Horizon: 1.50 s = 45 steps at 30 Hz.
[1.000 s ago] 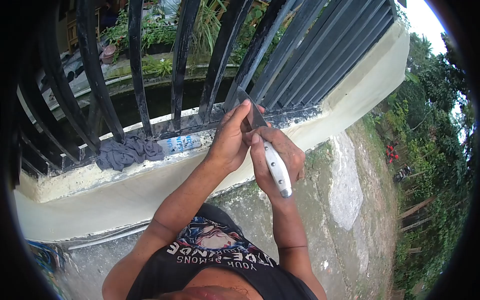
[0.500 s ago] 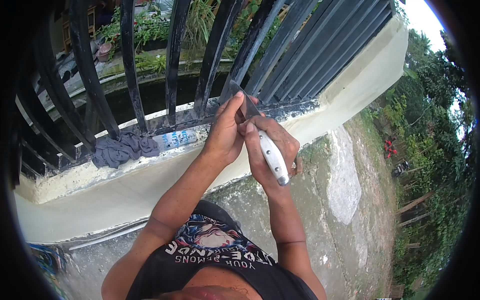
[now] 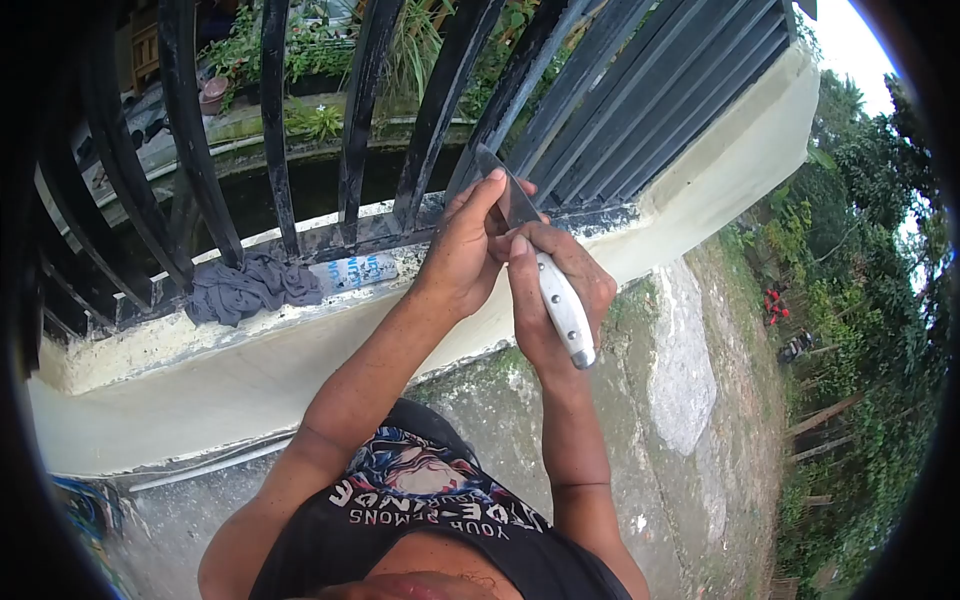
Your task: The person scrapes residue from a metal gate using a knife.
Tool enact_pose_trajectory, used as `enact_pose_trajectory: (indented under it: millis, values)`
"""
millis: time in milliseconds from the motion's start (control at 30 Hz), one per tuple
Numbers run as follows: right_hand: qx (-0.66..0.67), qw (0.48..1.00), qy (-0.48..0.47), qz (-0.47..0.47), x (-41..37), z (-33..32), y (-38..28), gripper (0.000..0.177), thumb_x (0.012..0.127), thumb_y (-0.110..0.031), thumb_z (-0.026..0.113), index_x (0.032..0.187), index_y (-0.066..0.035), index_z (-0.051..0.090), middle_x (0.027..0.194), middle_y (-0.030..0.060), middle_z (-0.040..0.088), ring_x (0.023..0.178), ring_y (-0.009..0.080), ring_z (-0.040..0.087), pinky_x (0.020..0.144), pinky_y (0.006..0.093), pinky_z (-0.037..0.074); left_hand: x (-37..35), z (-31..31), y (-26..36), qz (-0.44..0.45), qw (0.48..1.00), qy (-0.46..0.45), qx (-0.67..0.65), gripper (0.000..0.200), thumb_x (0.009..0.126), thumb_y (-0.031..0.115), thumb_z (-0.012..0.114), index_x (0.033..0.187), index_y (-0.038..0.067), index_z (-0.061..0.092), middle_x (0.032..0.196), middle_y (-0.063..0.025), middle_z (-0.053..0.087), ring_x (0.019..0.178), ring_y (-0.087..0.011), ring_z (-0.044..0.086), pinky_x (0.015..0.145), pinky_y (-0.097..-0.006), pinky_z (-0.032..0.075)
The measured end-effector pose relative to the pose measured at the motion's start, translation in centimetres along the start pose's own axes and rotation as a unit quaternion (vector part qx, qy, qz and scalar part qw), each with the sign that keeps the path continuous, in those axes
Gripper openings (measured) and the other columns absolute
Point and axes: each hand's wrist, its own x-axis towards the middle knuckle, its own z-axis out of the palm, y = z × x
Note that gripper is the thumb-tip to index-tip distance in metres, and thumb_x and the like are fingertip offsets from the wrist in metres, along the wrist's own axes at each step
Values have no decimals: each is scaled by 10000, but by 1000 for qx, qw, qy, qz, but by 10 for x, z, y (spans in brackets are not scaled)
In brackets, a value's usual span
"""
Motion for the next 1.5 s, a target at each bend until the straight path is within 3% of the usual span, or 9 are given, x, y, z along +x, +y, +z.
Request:
enact_pose_trajectory:
  millis: [200,433,633,833,1033,1133,1300,1400,1500]
  values:
    - [-28,999,-7,-18,7,1,-10,89,939,-42,672,939,40,705,837,141,770,777,211,772,764,321,593,-2,1,4,9,1000,0,2,370,1079,404,549,1092,53,665,919,-78,700,877,-176,711,821,-327,579]
    - [2,997,-52,53,-3,7,2,92,932,-55,684,957,27,715,835,139,770,782,198,769,758,316,591,-9,-14,-4,-9,999,47,-10,342,1082,387,539,1096,68,661,926,-76,702,891,-171,707,835,-327,573]
    - [31,999,23,30,14,11,-7,103,955,-63,684,958,36,714,843,132,772,777,172,757,736,300,588,8,3,9,8,1000,10,3,356,1088,383,525,1107,52,655,928,-93,702,874,-179,702,811,-323,567]
    - [-46,999,-22,3,-4,15,-6,78,948,-42,669,959,32,692,841,140,769,764,201,765,722,310,579,-4,-12,5,-6,1000,13,4,372,1090,395,520,1097,47,652,932,-87,681,867,-172,690,804,-322,568]
    - [-18,999,23,33,10,14,-4,86,959,-50,664,973,25,705,826,136,765,768,205,764,789,330,589,14,0,9,16,1000,-17,16,386,1083,418,533,1091,49,647,936,-83,671,855,-174,695,795,-323,576]
    - [-40,998,31,-33,10,20,-3,88,957,-58,661,946,20,700,818,141,758,756,241,765,800,352,590,10,-5,10,7,1000,-10,4,381,1080,415,542,1092,48,645,916,-79,672,853,-171,691,786,-323,578]
    - [-33,999,0,6,-2,19,2,75,939,-40,678,938,25,714,819,119,756,739,186,739,760,319,577,-3,-6,10,-20,999,33,7,358,1089,391,527,1096,50,635,917,-65,653,847,-162,689,783,-313,578]
    - [-36,998,42,-41,12,17,7,68,945,-38,670,942,18,710,811,110,754,716,182,729,734,307,570,11,4,14,5,1000,-1,-5,358,1088,384,530,1106,46,648,912,-68,666,843,-163,696,796,-313,572]
    - [-38,998,35,-21,13,20,-5,66,945,-43,671,939,17,699,814,116,755,729,190,739,745,312,572,9,-4,14,-6,1000,-13,-8,358,1088,385,530,1108,49,650,922,-73,671,849,-165,698,813,-318,573]
